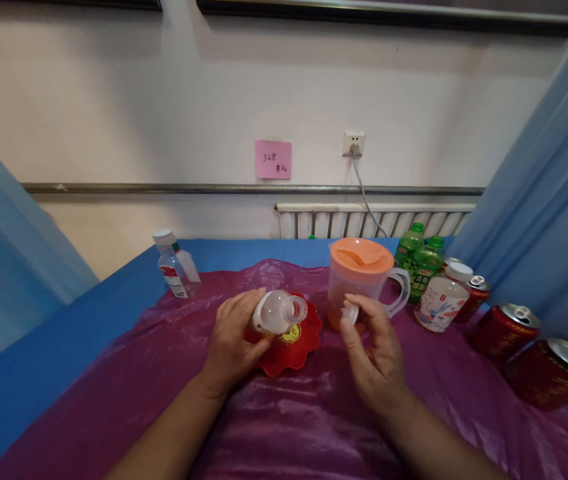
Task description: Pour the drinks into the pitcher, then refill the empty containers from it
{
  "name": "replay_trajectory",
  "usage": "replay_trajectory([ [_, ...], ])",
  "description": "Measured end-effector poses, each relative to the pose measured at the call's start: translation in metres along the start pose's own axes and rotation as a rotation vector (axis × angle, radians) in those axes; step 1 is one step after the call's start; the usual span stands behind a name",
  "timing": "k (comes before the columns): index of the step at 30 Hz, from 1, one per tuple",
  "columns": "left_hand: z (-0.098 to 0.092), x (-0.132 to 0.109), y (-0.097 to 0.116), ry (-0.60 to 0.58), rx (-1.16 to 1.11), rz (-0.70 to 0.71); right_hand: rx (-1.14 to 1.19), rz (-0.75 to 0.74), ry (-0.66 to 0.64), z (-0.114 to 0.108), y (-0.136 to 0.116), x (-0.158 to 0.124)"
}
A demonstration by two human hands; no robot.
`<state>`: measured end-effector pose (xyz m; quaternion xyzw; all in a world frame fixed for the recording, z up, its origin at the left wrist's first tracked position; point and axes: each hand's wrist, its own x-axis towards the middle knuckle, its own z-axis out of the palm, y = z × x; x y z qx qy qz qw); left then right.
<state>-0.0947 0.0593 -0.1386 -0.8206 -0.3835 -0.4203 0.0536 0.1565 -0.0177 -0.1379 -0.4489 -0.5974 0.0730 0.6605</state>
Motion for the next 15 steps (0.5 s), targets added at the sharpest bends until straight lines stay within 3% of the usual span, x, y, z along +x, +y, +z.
replay_trajectory([
  [4, 0.006, -0.004, 0.0, 0.057, -0.168, -0.17, -0.001, 0.212, -0.085, -0.027, 0.001, -0.004],
  [8, 0.014, -0.009, -0.009, 0.098, -0.293, -0.402, -0.131, 0.366, -0.253, -0.048, 0.024, -0.02],
  [15, 0.021, -0.01, -0.017, 0.1, -0.474, -0.522, -0.353, 0.479, -0.499, -0.062, 0.064, -0.042],
])
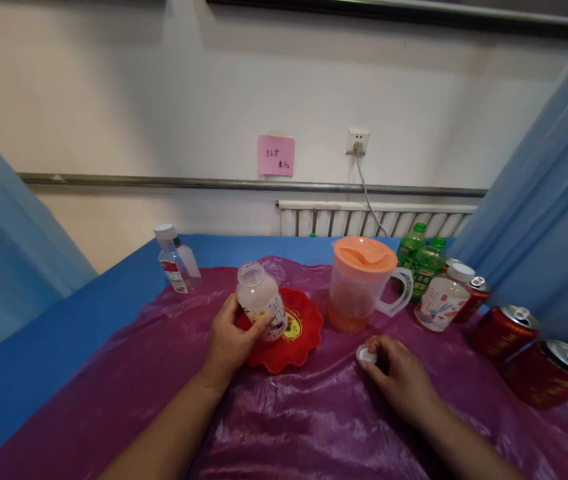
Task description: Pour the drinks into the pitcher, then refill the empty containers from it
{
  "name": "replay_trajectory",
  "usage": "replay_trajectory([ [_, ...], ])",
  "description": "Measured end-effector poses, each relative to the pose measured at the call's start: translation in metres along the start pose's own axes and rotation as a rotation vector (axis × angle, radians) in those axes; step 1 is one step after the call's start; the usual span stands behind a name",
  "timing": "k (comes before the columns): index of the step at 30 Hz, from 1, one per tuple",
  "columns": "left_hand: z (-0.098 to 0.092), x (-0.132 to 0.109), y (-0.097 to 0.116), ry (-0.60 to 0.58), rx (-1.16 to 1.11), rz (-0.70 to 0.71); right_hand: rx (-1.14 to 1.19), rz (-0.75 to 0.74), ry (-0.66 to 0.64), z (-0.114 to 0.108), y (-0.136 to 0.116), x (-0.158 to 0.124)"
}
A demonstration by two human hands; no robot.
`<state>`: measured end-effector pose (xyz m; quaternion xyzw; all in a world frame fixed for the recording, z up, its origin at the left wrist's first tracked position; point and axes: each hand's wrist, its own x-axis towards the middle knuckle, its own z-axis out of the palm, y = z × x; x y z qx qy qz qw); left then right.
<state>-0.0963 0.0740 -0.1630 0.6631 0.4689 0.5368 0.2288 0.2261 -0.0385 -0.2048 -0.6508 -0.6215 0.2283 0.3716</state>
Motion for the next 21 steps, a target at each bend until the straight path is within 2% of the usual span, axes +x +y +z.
replay_trajectory([
  [2, 0.001, 0.0, 0.001, -0.007, -0.024, -0.02, -0.048, -0.013, -0.018, -0.001, 0.004, -0.002],
  [4, 0.002, 0.001, 0.001, -0.009, -0.045, -0.031, -0.056, -0.018, 0.053, -0.004, 0.005, -0.004],
  [8, 0.004, 0.001, 0.001, -0.014, -0.022, -0.046, 0.133, 0.033, 0.448, -0.013, 0.001, 0.006],
  [10, 0.004, 0.001, 0.003, -0.018, 0.007, -0.044, 0.298, 0.031, 0.568, -0.018, -0.005, 0.019],
  [14, 0.002, 0.002, 0.013, -0.034, 0.071, -0.026, 0.541, 0.012, 0.624, -0.022, -0.02, 0.052],
  [21, 0.002, 0.001, 0.02, -0.049, 0.104, 0.011, 0.681, -0.004, 0.627, -0.024, -0.023, 0.086],
])
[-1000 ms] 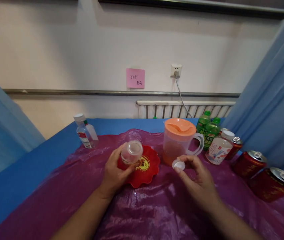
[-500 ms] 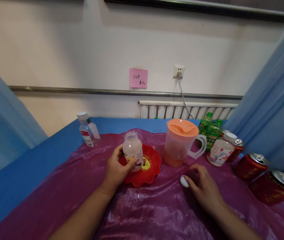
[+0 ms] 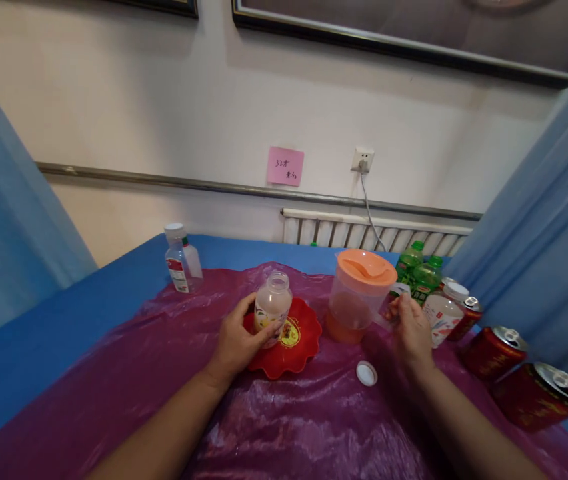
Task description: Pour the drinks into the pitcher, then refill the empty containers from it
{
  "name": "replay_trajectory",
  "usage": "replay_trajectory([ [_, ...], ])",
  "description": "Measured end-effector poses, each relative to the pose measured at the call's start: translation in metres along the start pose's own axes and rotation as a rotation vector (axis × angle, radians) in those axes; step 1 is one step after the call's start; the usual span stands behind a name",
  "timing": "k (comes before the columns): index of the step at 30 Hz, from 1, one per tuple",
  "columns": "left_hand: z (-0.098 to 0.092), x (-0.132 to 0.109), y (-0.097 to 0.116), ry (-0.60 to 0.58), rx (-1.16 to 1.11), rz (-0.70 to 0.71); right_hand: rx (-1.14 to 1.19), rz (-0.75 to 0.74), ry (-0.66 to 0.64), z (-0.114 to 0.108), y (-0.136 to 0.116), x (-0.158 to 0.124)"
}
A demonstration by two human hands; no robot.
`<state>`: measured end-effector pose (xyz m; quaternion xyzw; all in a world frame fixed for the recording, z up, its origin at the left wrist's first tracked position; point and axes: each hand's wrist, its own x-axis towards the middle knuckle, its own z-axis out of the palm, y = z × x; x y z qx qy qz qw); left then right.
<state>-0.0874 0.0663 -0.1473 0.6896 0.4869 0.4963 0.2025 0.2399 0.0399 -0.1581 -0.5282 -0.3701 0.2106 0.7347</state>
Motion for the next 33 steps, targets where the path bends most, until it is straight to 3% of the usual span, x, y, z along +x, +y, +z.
replay_trajectory([
  [8, 0.003, -0.002, -0.005, -0.033, 0.022, 0.011, 0.046, -0.018, -0.036, 0.016, -0.015, 0.034],
  [18, 0.005, -0.002, -0.019, -0.029, 0.11, 0.096, -0.006, -0.077, -0.216, 0.032, -0.089, 0.078],
  [23, 0.006, -0.004, -0.02, -0.023, 0.171, 0.087, -0.179, -0.169, -0.356, 0.041, -0.117, 0.083],
  [33, 0.007, -0.007, -0.016, -0.046, 0.183, 0.105, -0.314, -0.297, -0.466, 0.056, -0.15, 0.086],
])
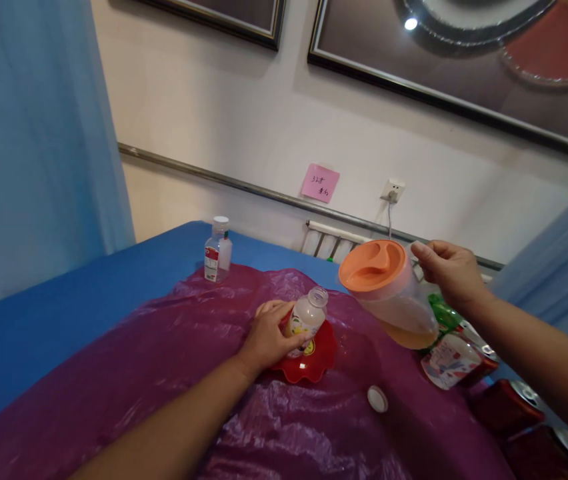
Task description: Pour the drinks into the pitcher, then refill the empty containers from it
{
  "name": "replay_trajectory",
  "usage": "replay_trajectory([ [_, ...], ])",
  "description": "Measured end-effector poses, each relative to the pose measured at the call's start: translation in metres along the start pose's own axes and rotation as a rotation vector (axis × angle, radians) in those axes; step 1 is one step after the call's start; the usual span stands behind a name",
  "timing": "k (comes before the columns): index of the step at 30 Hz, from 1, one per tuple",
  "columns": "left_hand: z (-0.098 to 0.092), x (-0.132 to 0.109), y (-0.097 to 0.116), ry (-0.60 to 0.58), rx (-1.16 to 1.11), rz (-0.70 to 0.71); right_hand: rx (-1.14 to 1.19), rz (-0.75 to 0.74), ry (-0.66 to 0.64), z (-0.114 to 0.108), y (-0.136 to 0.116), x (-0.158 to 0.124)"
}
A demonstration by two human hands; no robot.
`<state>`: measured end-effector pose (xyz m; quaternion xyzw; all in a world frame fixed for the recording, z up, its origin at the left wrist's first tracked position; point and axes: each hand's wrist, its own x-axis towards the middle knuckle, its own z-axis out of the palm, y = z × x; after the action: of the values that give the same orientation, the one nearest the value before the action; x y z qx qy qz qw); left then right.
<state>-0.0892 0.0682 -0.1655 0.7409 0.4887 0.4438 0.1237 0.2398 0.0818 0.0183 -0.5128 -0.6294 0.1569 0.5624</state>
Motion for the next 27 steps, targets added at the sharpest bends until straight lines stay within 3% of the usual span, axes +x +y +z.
replay_trajectory([
  [10, -0.001, -0.002, 0.003, 0.002, -0.024, 0.045, -0.168, -0.083, -0.045, 0.008, -0.019, 0.004],
  [27, 0.003, -0.003, 0.001, 0.005, -0.035, 0.054, -0.264, -0.149, -0.061, 0.011, -0.034, 0.006],
])
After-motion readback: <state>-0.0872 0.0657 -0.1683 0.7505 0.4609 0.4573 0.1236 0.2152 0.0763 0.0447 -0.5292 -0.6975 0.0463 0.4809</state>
